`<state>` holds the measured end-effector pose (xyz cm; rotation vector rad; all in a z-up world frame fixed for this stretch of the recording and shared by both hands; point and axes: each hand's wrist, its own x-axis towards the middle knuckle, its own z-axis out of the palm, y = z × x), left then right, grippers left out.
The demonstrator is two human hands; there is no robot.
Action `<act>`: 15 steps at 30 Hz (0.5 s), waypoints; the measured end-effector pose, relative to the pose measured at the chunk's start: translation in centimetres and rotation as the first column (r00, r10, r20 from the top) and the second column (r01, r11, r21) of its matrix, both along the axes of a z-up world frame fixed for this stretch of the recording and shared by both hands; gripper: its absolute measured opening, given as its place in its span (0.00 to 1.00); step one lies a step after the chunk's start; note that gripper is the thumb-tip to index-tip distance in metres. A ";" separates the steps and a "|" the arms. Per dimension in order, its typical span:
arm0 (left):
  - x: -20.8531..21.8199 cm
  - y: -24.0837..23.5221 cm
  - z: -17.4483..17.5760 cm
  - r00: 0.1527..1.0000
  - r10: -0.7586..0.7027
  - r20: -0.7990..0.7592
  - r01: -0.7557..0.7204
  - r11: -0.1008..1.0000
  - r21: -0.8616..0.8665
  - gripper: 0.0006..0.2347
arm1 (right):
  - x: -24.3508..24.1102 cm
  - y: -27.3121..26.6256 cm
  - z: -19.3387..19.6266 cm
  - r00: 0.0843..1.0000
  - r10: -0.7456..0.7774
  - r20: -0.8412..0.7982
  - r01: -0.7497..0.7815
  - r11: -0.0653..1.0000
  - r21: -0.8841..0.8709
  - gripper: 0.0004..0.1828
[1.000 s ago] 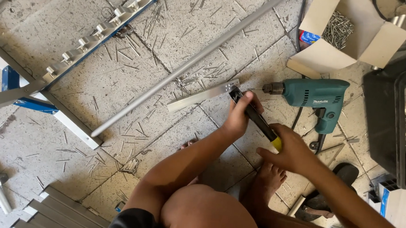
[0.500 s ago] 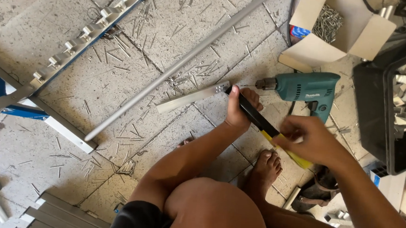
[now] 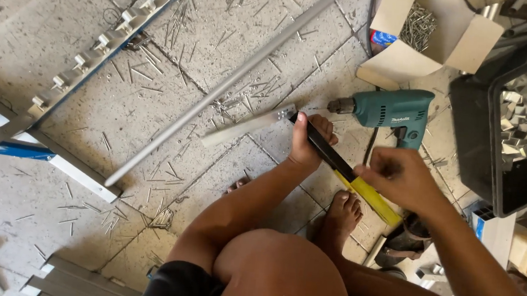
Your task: Assembling a metal frame by drilling holes and using a hand riveter to join aluminum strips.
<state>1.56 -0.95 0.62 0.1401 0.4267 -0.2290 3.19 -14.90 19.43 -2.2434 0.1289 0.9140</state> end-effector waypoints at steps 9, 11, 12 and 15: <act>0.7 0.4 1.4 1.000 -0.009 -0.027 0.009 1.000 -0.005 0.26 | -3.6 1.7 -10.1 0.991 0.073 -0.114 -0.108 0.934 -0.340 0.14; 1.2 0.4 1.2 1.000 -0.011 -0.008 0.010 1.000 -0.009 0.27 | -2.3 1.7 -8.2 0.979 0.155 -0.133 -0.193 0.919 -0.344 0.17; 0.9 0.3 1.2 1.000 -0.017 -0.014 0.016 1.000 -0.016 0.27 | -2.1 1.8 -7.1 0.957 0.231 -0.177 -0.280 0.896 -0.344 0.20; 0.1 0.3 0.2 0.998 -0.043 0.039 0.042 0.999 0.012 0.26 | 1.4 4.0 1.7 0.918 0.332 -0.218 -0.378 0.897 -0.230 0.21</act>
